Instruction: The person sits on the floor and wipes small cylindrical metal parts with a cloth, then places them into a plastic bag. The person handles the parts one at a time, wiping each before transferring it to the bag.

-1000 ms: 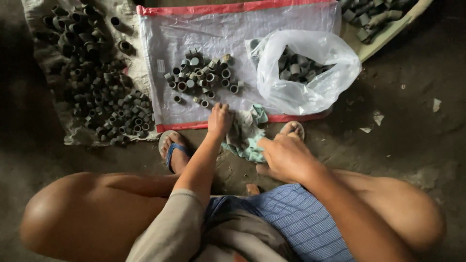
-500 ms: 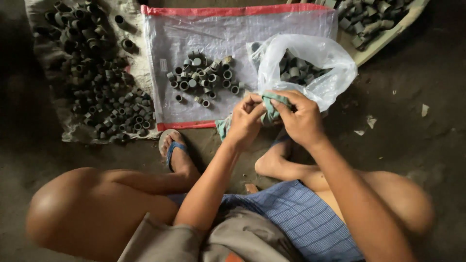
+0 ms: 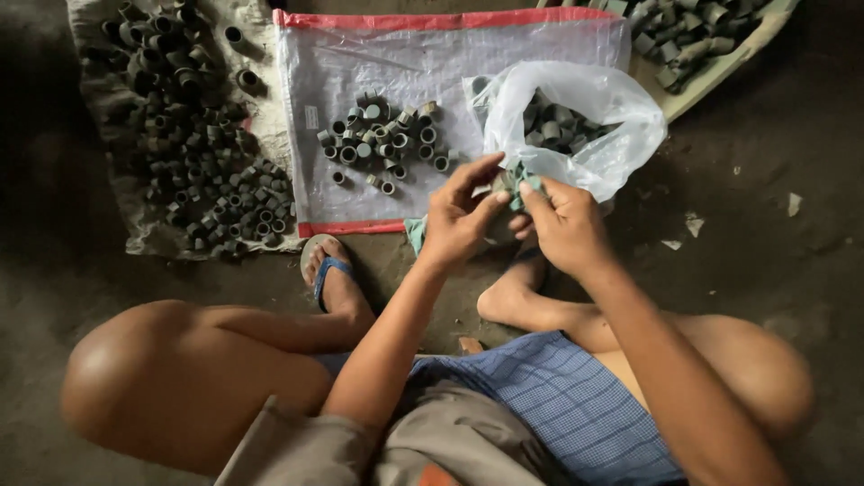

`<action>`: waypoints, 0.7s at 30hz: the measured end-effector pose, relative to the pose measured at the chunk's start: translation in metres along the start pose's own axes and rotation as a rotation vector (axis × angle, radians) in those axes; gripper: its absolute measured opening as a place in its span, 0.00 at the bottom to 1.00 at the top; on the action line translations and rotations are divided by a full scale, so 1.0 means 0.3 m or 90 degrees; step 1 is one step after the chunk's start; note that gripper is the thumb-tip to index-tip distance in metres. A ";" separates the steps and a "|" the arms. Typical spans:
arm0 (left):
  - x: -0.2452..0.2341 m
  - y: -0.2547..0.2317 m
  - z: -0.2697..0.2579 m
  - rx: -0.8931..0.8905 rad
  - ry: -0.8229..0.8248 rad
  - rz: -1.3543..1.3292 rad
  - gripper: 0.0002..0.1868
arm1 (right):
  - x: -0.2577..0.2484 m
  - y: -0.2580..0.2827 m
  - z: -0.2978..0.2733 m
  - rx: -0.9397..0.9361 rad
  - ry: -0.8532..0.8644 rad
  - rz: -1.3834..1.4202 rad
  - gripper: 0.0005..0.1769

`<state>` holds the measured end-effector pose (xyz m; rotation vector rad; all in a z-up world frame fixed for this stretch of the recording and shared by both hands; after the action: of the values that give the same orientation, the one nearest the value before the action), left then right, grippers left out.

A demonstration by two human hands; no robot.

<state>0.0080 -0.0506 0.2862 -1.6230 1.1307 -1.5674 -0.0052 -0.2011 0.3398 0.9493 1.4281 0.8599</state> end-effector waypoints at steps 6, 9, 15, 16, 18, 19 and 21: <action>-0.098 0.158 0.035 -0.108 -0.135 -0.129 0.15 | -0.022 0.021 0.000 0.016 0.069 -0.089 0.10; -0.112 0.237 0.046 -0.155 -0.156 -0.288 0.13 | -0.049 0.009 0.013 0.004 -0.010 -0.049 0.07; -0.017 0.160 0.003 -0.174 -0.136 -0.270 0.11 | -0.002 0.023 0.000 -0.154 -0.023 -0.017 0.10; -0.008 0.134 -0.005 -0.172 -0.142 -0.278 0.15 | 0.028 0.102 -0.018 -0.301 0.019 -0.143 0.12; -0.032 0.147 0.010 -0.163 -0.135 -0.239 0.16 | 0.050 0.084 -0.040 -0.360 0.030 -0.243 0.16; -0.035 0.154 0.017 -0.156 -0.124 -0.204 0.17 | 0.065 0.083 -0.063 -0.418 0.039 -0.348 0.19; -0.032 0.137 0.011 -0.143 -0.124 -0.153 0.17 | 0.068 0.089 -0.076 -0.448 0.016 -0.419 0.15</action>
<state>0.0050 -0.0612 0.2452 -2.0778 1.0698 -1.4261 -0.0262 -0.1713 0.3574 -0.0705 1.2016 0.7739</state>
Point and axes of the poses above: each hand's wrist, its own z-axis towards the middle knuckle, its own x-axis out of the palm, y = z × x, the point moved 9 cm from there along z, towards the middle knuckle, and after that the axes turned 9 degrees about -x, right-handed, at the moved point
